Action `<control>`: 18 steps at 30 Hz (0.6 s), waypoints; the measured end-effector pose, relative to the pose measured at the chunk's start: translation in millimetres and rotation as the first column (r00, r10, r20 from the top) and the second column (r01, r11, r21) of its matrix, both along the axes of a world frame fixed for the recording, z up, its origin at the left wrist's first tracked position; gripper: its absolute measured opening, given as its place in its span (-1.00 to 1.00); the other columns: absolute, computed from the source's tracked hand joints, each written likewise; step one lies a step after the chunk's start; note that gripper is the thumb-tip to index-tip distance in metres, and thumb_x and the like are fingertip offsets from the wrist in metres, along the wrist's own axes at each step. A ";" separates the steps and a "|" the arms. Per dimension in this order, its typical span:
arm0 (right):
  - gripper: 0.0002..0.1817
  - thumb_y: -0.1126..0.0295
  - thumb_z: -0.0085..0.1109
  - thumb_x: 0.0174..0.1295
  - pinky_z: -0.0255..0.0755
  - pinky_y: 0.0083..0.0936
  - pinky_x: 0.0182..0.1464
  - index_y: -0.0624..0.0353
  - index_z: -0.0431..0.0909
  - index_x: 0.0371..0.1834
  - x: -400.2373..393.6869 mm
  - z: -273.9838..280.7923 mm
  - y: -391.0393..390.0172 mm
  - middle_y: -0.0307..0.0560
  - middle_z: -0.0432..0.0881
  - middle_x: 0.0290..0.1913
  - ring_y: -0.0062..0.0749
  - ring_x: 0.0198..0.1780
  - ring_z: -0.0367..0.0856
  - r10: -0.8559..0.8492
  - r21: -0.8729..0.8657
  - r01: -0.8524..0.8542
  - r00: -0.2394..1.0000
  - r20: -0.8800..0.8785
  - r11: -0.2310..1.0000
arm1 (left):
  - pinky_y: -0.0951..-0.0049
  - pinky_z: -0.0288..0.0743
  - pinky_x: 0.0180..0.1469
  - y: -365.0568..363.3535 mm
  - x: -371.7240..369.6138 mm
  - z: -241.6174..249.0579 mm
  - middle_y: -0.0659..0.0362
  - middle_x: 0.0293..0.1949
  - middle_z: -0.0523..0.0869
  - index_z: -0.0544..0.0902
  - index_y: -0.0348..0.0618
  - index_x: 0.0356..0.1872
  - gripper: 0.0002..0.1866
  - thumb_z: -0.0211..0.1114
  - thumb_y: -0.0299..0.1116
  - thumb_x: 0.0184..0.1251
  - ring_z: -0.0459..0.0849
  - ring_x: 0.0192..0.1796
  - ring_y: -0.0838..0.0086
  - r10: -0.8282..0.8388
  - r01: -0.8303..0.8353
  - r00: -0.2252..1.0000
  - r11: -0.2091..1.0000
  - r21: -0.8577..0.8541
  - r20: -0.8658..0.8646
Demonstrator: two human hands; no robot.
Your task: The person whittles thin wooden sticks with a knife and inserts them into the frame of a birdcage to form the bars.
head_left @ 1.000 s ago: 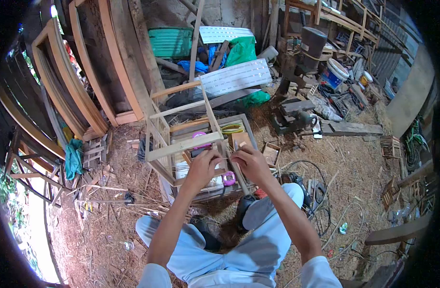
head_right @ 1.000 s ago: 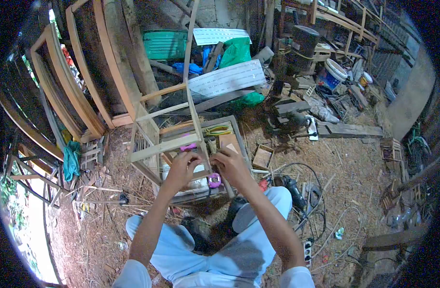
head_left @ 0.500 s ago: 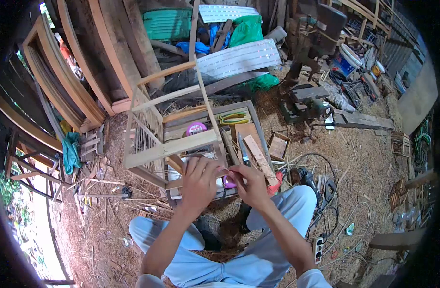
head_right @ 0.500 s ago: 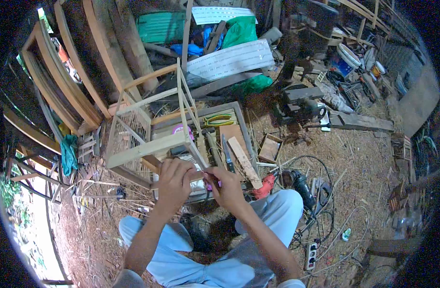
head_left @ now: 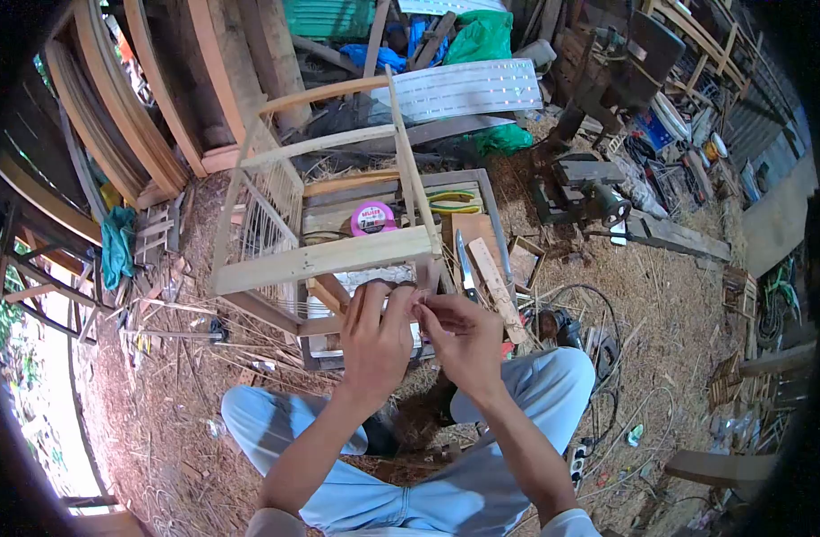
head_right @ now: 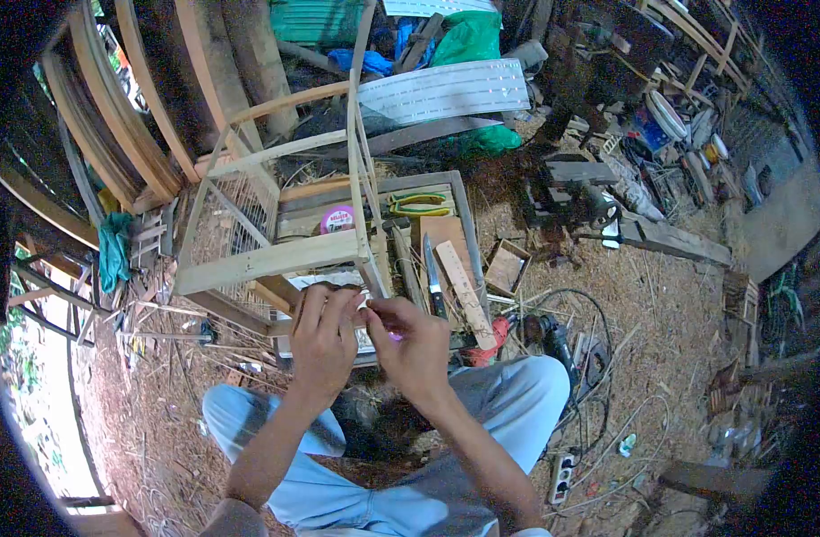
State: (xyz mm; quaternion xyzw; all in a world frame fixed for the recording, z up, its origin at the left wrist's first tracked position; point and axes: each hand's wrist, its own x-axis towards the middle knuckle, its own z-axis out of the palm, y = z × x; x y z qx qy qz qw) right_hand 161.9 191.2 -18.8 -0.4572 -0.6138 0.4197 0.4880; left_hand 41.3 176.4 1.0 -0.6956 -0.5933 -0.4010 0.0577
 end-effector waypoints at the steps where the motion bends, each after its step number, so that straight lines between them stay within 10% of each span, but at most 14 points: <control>1: -0.84 0.57 0.22 0.10 0.54 -0.49 -0.31 0.35 0.61 -0.24 0.5 -2.7 1.8 0.09 0.68 -0.41 -0.34 -0.38 0.72 -0.021 -0.023 0.019 0.997 -0.076 1.000 | 0.27 0.40 -0.26 -0.2 -0.9 -1.9 0.13 -0.42 0.45 0.58 -0.17 -0.32 -0.85 0.25 -0.53 0.04 0.51 -0.31 0.24 0.006 -0.006 1.000 1.000 -0.001 0.008; 9: -0.85 0.53 0.27 0.10 0.52 -0.55 -0.29 0.33 0.60 -0.27 0.1 4.1 -1.5 0.02 0.68 -0.43 -0.39 -0.36 0.71 -0.014 -0.044 0.022 0.985 0.175 0.999 | 0.32 0.39 -0.28 3.0 -1.4 -17.5 0.17 -0.44 0.43 0.57 -0.09 -0.36 -0.85 0.26 -0.49 -0.03 0.50 -0.33 0.30 0.067 -0.061 0.996 0.994 0.090 -0.055; 12: -0.83 0.59 0.22 0.06 0.52 -0.48 -0.28 0.34 0.58 -0.25 -3.8 8.2 -3.7 0.08 0.67 -0.43 -0.26 -0.33 0.72 -0.009 -0.194 -0.036 0.975 -0.223 0.980 | 0.21 0.35 -0.25 8.1 1.7 -16.5 0.11 -0.47 0.42 0.55 -0.16 -0.40 -0.91 0.28 -0.46 0.08 0.47 -0.35 0.18 0.057 -0.062 0.997 0.989 0.132 0.043; 14: -0.79 0.68 0.12 0.05 0.52 -0.55 -0.31 0.37 0.57 -0.20 -0.8 22.3 -5.7 0.06 0.66 -0.43 -0.43 -0.37 0.68 0.037 0.030 -0.049 0.952 0.305 0.998 | 0.21 0.34 -0.26 5.9 1.1 -22.7 0.11 -0.47 0.41 0.55 -0.16 -0.40 -0.92 0.28 -0.45 0.09 0.46 -0.35 0.18 0.091 -0.092 0.996 0.988 0.126 0.015; 18: -0.72 0.72 0.08 0.00 0.54 -0.49 -0.27 0.37 0.56 -0.16 0.9 7.8 0.5 0.15 0.65 -0.38 -0.36 -0.34 0.70 0.105 0.018 -0.127 0.887 0.450 0.992 | 0.28 0.32 -0.28 5.2 2.7 -26.2 0.14 -0.47 0.40 0.56 -0.13 -0.36 -0.88 0.27 -0.45 0.04 0.46 -0.35 0.25 0.120 -0.115 0.992 0.987 0.114 -0.036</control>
